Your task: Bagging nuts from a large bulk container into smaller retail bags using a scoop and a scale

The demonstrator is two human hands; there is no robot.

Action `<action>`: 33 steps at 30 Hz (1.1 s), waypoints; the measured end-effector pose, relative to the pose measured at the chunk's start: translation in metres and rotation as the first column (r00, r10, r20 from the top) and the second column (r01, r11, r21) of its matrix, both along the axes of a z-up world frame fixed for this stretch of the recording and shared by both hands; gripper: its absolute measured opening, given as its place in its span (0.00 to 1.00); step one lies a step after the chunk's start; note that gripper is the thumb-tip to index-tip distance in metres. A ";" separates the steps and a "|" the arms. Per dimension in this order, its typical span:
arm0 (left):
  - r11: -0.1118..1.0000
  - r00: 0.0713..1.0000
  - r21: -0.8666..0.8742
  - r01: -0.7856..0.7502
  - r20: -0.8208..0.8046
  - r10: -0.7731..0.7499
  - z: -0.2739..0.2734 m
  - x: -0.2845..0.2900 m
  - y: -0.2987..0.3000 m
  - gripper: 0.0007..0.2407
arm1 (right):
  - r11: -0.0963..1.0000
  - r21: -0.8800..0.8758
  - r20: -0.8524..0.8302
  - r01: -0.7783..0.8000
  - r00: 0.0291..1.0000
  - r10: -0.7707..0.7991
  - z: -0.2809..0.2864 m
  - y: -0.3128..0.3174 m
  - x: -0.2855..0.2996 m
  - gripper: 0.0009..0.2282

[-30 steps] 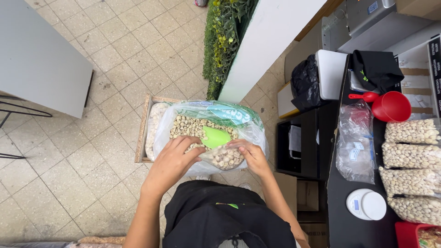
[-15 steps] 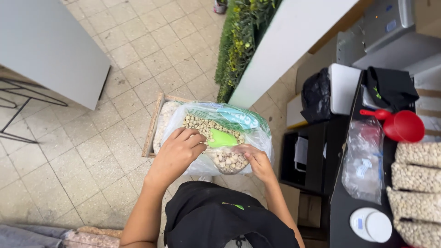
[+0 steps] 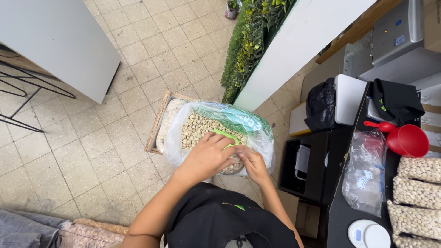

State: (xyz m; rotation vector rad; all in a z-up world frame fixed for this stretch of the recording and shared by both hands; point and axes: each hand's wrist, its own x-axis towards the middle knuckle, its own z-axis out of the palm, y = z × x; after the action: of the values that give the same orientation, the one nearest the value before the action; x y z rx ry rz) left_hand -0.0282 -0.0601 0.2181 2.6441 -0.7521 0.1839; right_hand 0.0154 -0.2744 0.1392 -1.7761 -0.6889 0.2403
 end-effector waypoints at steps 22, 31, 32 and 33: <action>0.961 0.992 -0.268 0.064 0.123 -0.032 0.007 0.007 -0.035 0.15 | 0.993 -0.095 -0.019 0.070 0.997 -0.072 -0.116 -0.038 -0.002 0.12; 0.908 0.995 -0.420 -0.009 0.090 0.051 0.004 0.005 -0.016 0.09 | 0.993 -0.065 -0.022 0.101 0.994 -0.102 -0.036 -0.014 -0.006 0.13; 0.893 0.996 -0.446 -0.063 0.022 0.081 0.007 0.004 -0.010 0.12 | 0.993 -0.040 -0.016 0.110 0.994 -0.111 -0.018 -0.008 -0.007 0.13; 0.876 0.993 -0.468 -0.118 -0.046 0.109 0.011 0.002 -0.004 0.15 | 0.993 -0.014 -0.010 0.119 0.993 -0.119 0.000 -0.002 -0.008 0.13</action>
State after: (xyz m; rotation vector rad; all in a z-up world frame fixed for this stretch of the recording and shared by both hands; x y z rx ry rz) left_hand -0.0261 -0.0643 0.2290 2.2177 -0.4693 0.3296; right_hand 0.0078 -0.2760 0.1396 -1.8202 -0.5719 0.1739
